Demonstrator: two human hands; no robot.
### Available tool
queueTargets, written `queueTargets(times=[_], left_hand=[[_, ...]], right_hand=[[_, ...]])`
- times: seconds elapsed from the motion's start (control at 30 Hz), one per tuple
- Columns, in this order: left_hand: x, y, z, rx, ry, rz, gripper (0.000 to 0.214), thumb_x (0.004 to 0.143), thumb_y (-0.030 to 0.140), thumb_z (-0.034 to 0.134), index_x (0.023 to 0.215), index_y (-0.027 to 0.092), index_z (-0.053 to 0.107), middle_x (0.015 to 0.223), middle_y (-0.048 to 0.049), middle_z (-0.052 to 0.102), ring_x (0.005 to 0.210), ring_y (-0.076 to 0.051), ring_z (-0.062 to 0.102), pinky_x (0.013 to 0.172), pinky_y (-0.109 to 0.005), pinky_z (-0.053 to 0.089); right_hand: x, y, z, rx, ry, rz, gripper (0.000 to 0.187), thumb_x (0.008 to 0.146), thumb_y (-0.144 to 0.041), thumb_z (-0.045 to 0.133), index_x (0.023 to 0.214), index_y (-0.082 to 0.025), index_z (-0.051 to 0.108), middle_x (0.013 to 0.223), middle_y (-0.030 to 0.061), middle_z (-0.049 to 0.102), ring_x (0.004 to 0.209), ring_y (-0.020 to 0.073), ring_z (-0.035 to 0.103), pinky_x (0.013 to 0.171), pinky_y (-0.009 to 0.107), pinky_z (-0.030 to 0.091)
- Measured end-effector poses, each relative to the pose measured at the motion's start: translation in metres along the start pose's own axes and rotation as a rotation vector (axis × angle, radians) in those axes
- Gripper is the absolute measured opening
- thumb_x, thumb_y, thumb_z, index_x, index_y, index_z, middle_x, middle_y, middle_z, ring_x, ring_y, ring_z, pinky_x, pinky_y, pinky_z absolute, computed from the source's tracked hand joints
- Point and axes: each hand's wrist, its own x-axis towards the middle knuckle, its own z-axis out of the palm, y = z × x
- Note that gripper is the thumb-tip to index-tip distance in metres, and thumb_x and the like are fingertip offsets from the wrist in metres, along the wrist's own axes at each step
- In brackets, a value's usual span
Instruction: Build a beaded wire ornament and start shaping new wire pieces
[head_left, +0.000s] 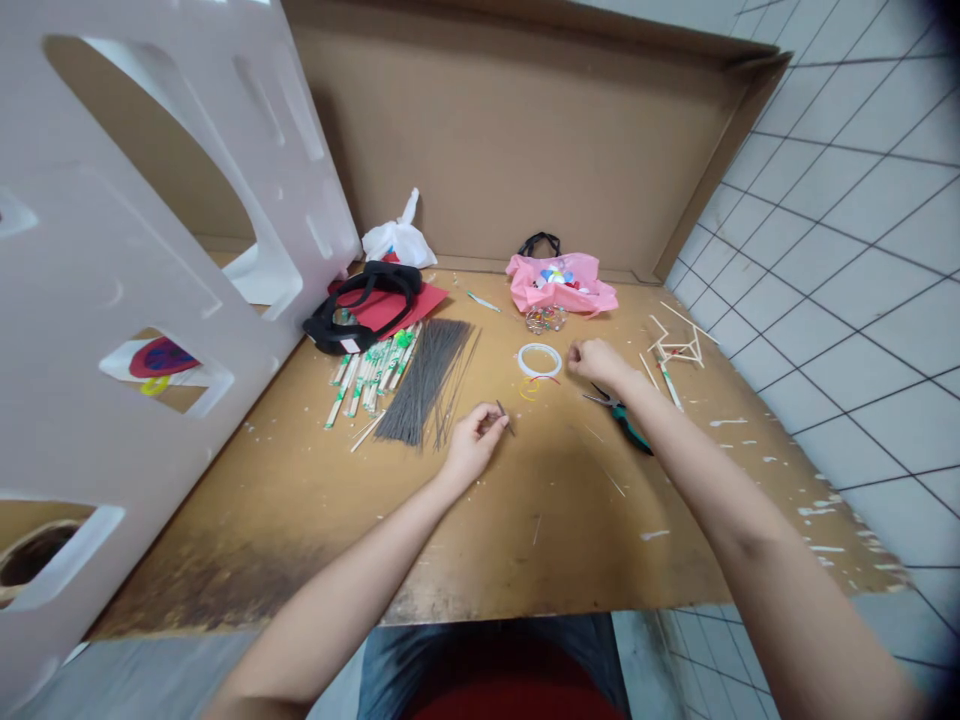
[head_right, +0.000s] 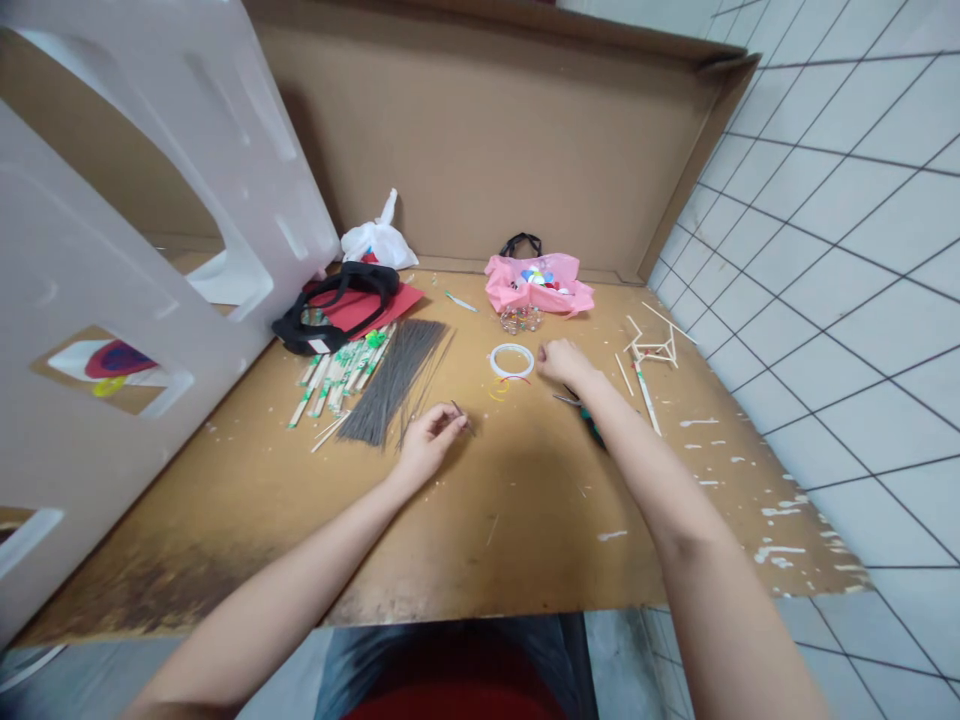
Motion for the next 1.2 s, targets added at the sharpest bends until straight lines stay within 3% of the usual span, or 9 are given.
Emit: queueTargets(times=[0.1,0.23,0.33,0.5,0.63,0.8,0.9,1.07,1.2], left_hand=[[0.004,0.001,-0.001,-0.159,0.001,-0.106,0.022,0.072,0.034,0.064,0.072,0.015,0.054,0.069,0.0014,0.058,0.065,-0.009,0.055,0.067,-0.022,0.044],[0.009,0.008,-0.009,-0.484,-0.089,-0.322,0.029,0.066,0.035,0.07,0.075,0.014,0.053,0.078,-0.0024,0.066,0.073,-0.012,0.062,0.074,-0.028,0.048],[0.011,0.015,-0.019,-0.614,-0.195,-0.411,0.029,0.064,0.03,0.073,0.077,0.012,0.055,0.076,-0.0033,0.066,0.07,-0.012,0.063,0.072,-0.028,0.051],[0.008,0.023,-0.024,-0.638,-0.439,-0.512,0.024,0.066,0.026,0.073,0.077,0.011,0.058,0.073,-0.0034,0.066,0.064,-0.01,0.062,0.066,-0.025,0.051],[0.002,0.024,-0.016,-0.496,-0.49,-0.494,0.023,0.063,0.026,0.074,0.076,0.01,0.062,0.079,-0.0055,0.066,0.066,-0.009,0.06,0.06,-0.02,0.047],[-0.004,0.024,-0.01,-0.39,-0.608,-0.489,0.022,0.063,0.026,0.073,0.07,0.01,0.06,0.075,-0.005,0.067,0.049,-0.003,0.047,0.041,-0.014,0.028],[-0.008,0.026,-0.006,-0.377,-0.661,-0.483,0.023,0.064,0.029,0.073,0.071,0.011,0.058,0.077,-0.0056,0.067,0.052,-0.004,0.051,0.042,-0.015,0.032],[-0.013,0.032,0.001,-0.329,-0.642,-0.434,0.029,0.062,0.033,0.073,0.07,0.012,0.056,0.062,-0.0001,0.061,0.05,-0.006,0.051,0.043,-0.016,0.036],[-0.017,0.038,0.004,-0.277,-0.63,-0.349,0.029,0.064,0.035,0.072,0.069,0.012,0.054,0.059,0.0013,0.059,0.048,-0.005,0.049,0.044,-0.017,0.038]], right_hand=[[-0.016,-0.005,0.0,0.165,0.118,-0.066,0.018,0.078,-0.019,0.049,0.093,-0.012,0.057,0.092,0.0113,0.068,0.085,0.0164,0.063,0.074,0.024,0.046],[-0.052,-0.021,0.017,0.421,0.123,-0.158,0.017,0.081,-0.03,0.047,0.09,-0.016,0.051,0.081,0.0048,0.068,0.073,0.0129,0.065,0.065,0.024,0.049],[-0.081,-0.035,0.031,0.87,0.08,-0.234,0.019,0.072,-0.033,0.06,0.079,-0.018,0.051,0.07,0.0007,0.064,0.065,0.0134,0.063,0.062,0.027,0.049],[-0.112,-0.053,0.039,0.903,0.122,-0.258,0.021,0.071,-0.031,0.062,0.088,-0.018,0.061,0.078,0.0033,0.065,0.071,0.0146,0.062,0.067,0.03,0.05],[-0.122,-0.059,0.044,0.856,0.166,-0.264,0.017,0.073,-0.032,0.06,0.081,-0.019,0.065,0.082,0.005,0.068,0.07,0.0154,0.062,0.066,0.03,0.05],[-0.129,-0.06,0.05,0.895,0.158,-0.229,0.017,0.073,-0.033,0.061,0.081,-0.019,0.066,0.082,0.0052,0.068,0.063,0.0142,0.061,0.062,0.03,0.05],[-0.132,-0.062,0.051,0.967,0.157,-0.206,0.018,0.072,-0.035,0.063,0.081,-0.019,0.064,0.079,0.0044,0.068,0.062,0.0145,0.062,0.061,0.03,0.05],[-0.135,-0.067,0.051,1.113,0.136,-0.143,0.024,0.071,-0.041,0.063,0.078,-0.019,0.059,0.06,-0.0007,0.063,0.052,0.0128,0.057,0.055,0.028,0.049],[-0.136,-0.068,0.049,1.288,0.14,-0.102,0.024,0.071,-0.041,0.065,0.079,-0.02,0.057,0.065,-0.0005,0.064,0.057,0.0123,0.059,0.057,0.028,0.05]])
